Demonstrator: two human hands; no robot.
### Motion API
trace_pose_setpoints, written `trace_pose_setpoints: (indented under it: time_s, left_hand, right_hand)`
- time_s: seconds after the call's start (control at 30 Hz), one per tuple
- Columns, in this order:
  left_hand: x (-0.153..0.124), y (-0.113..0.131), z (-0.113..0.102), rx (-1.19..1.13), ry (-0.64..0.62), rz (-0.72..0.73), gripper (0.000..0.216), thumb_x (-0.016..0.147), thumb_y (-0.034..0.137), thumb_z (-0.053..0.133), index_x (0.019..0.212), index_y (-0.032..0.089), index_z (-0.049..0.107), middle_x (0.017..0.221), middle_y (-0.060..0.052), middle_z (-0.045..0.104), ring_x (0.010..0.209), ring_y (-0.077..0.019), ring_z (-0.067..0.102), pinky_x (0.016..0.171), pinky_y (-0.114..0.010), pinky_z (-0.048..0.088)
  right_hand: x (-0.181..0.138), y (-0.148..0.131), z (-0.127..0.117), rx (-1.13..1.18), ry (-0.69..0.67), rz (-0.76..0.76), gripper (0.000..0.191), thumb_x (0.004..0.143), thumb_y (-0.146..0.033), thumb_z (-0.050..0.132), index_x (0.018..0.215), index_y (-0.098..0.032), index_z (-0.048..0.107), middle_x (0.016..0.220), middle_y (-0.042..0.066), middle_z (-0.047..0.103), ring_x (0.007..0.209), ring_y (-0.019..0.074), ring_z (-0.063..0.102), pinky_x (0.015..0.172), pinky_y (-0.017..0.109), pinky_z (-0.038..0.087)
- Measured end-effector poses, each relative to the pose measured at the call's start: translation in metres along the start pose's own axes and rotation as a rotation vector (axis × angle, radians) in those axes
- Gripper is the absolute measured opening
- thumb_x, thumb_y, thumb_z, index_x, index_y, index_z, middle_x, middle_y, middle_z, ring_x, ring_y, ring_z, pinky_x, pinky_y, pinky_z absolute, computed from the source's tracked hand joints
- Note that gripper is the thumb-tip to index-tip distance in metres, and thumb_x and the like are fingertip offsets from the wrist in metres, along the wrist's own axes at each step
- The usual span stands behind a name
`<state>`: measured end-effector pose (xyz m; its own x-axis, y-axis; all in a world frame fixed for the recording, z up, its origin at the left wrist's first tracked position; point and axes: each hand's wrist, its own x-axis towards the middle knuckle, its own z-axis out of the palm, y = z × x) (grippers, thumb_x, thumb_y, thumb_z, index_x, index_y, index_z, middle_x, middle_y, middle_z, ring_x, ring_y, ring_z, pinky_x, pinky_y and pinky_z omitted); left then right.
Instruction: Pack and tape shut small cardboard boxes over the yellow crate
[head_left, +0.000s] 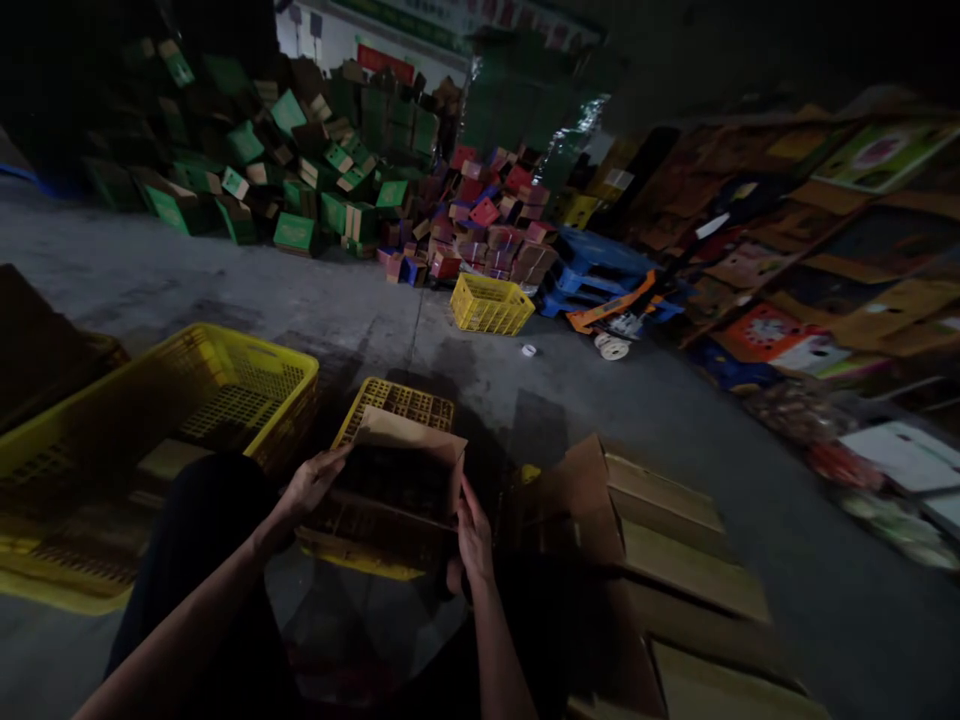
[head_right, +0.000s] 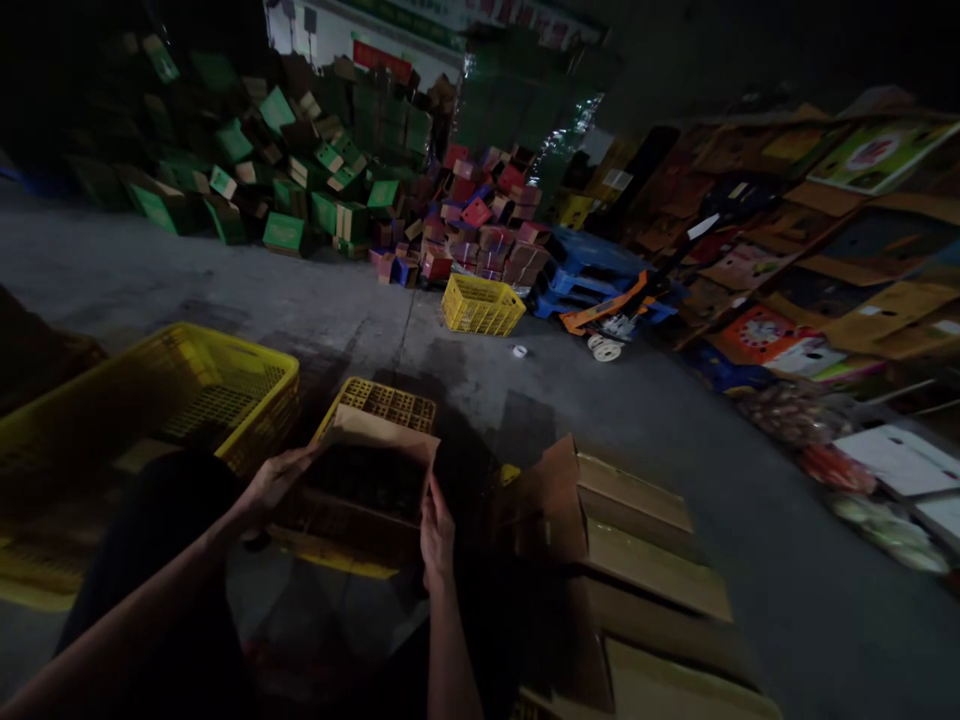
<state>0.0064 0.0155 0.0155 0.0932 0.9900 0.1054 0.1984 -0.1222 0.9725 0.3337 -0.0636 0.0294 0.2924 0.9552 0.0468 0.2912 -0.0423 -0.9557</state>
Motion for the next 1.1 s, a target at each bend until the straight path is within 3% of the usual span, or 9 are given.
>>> trace_pose_setpoints:
  time_s: [0.23,0.67,1.1]
  left_hand:
    - [0.002,-0.006,0.002,0.036,-0.001,0.023,0.067,0.087,0.07,0.056,0.125,0.016,0.073,0.13,-0.012,0.07,0.126,-0.0327,0.062,0.112,-0.046,0.045]
    - [0.008,-0.025,0.011,0.175,0.02,0.177,0.045,0.095,0.047,0.053,0.125,0.02,0.073,0.119,-0.012,0.068,0.115,-0.0256,0.066,0.104,-0.04,0.051]
    - [0.006,-0.02,0.012,0.233,-0.019,0.11,0.042,0.091,0.047,0.057,0.121,0.025,0.075,0.119,-0.008,0.072,0.112,-0.0249,0.068,0.1,-0.034,0.053]
  right_hand:
    - [-0.001,-0.005,0.002,-0.003,0.003,-0.016,0.068,0.09,-0.072,0.051,0.143,-0.03,0.059,0.151,0.004,0.054,0.142,0.0283,0.048,0.121,0.045,0.034]
    - [0.01,0.008,0.003,-0.079,-0.058,-0.017,0.071,0.09,-0.071,0.051,0.144,-0.025,0.058,0.153,0.007,0.051,0.143,0.0289,0.045,0.123,0.048,0.029]
    - [0.009,0.006,0.003,-0.128,-0.04,-0.088,0.057,0.093,-0.061,0.052,0.14,-0.029,0.062,0.147,0.003,0.058,0.138,0.0265,0.053,0.12,0.045,0.037]
